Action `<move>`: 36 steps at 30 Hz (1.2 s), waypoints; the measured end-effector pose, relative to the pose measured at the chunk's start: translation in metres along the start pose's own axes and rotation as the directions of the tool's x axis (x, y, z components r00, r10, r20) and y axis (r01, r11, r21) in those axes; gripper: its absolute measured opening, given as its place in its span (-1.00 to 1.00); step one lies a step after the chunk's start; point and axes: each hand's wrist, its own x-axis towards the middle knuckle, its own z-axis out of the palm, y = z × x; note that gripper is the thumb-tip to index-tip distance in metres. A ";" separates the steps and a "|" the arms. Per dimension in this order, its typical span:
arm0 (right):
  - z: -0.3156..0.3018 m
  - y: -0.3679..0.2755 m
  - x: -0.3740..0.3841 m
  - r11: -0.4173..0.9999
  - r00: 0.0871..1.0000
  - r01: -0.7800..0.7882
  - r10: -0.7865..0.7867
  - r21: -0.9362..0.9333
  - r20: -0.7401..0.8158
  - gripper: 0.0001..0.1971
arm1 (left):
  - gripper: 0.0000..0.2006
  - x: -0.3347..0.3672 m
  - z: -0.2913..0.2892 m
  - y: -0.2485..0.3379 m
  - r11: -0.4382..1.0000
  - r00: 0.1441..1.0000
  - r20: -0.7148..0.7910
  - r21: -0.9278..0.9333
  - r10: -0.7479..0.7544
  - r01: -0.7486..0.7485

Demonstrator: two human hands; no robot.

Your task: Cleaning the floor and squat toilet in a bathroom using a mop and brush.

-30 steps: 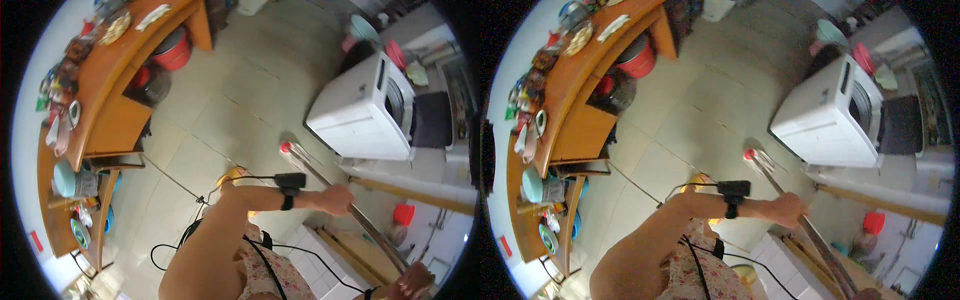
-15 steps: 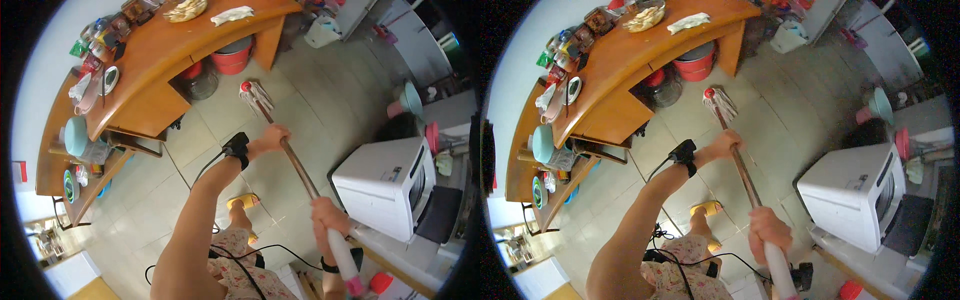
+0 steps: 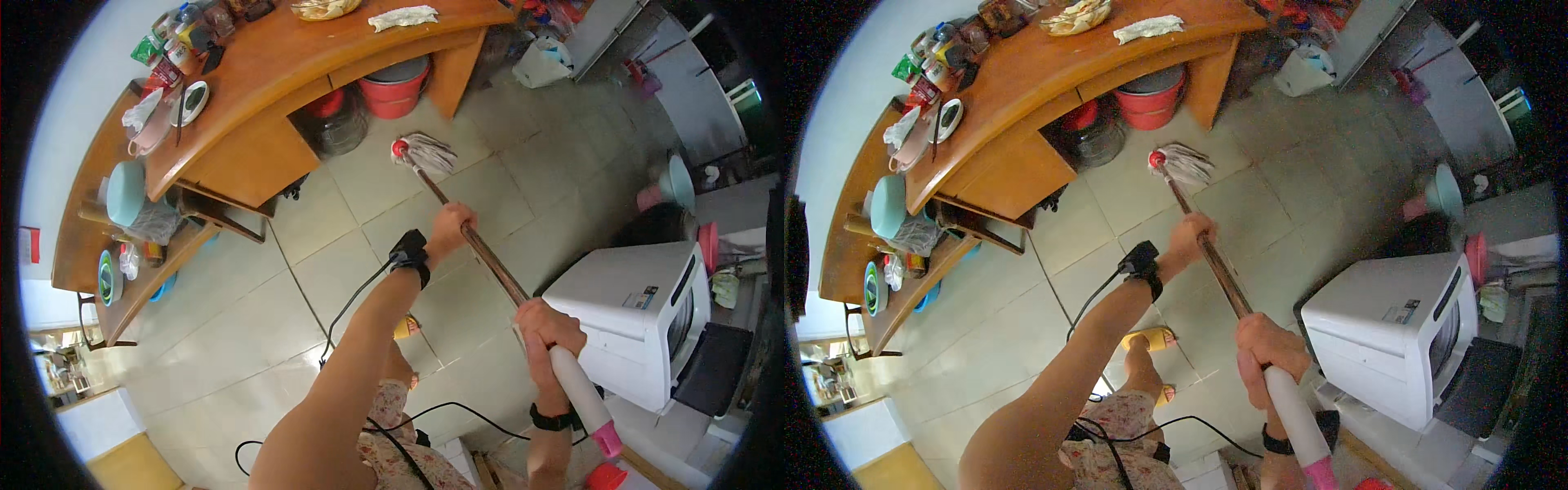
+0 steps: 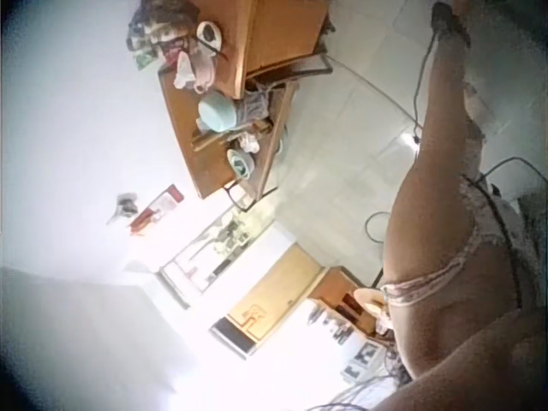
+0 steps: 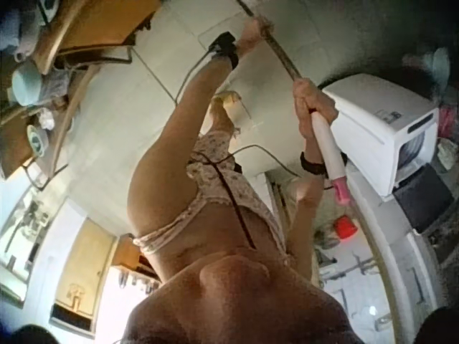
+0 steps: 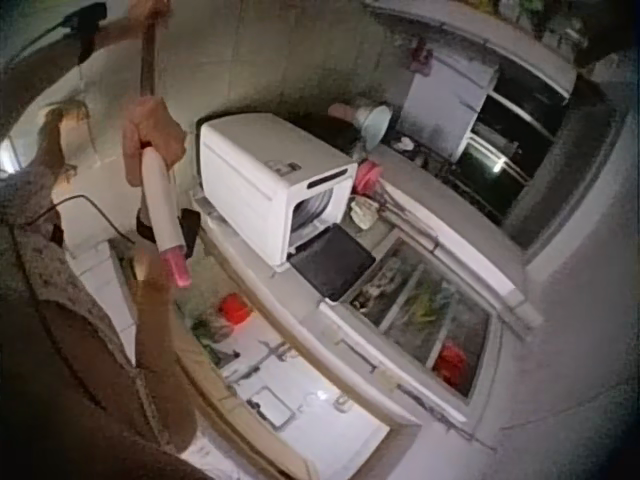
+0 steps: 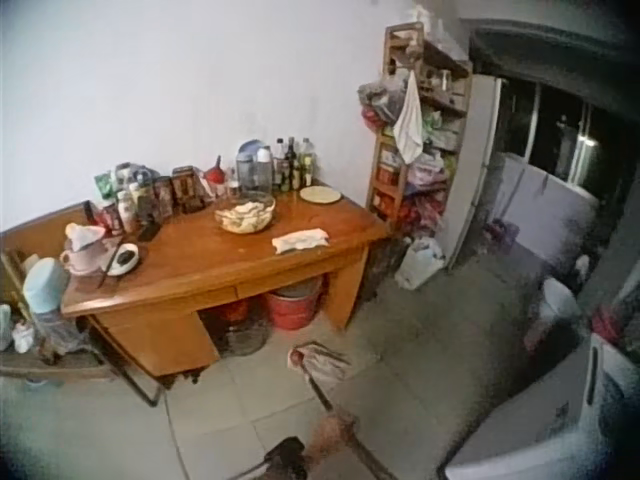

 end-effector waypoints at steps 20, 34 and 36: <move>0.039 0.076 0.028 0.996 0.997 0.067 -0.064 0.056 -0.046 -0.78 | -0.88 0.042 -0.005 -0.085 0.999 0.999 -0.012 0.022 0.033 -0.033; -0.034 -0.091 -0.052 0.974 0.974 -0.223 0.224 0.044 -0.018 -0.74 | -0.96 -0.068 0.013 0.083 0.987 0.969 0.190 0.047 -0.158 0.152; -0.048 -0.127 -0.083 0.984 0.985 -0.172 0.173 0.053 -0.009 -0.78 | -0.96 -0.099 0.027 0.129 0.996 0.977 0.197 0.017 -0.088 0.086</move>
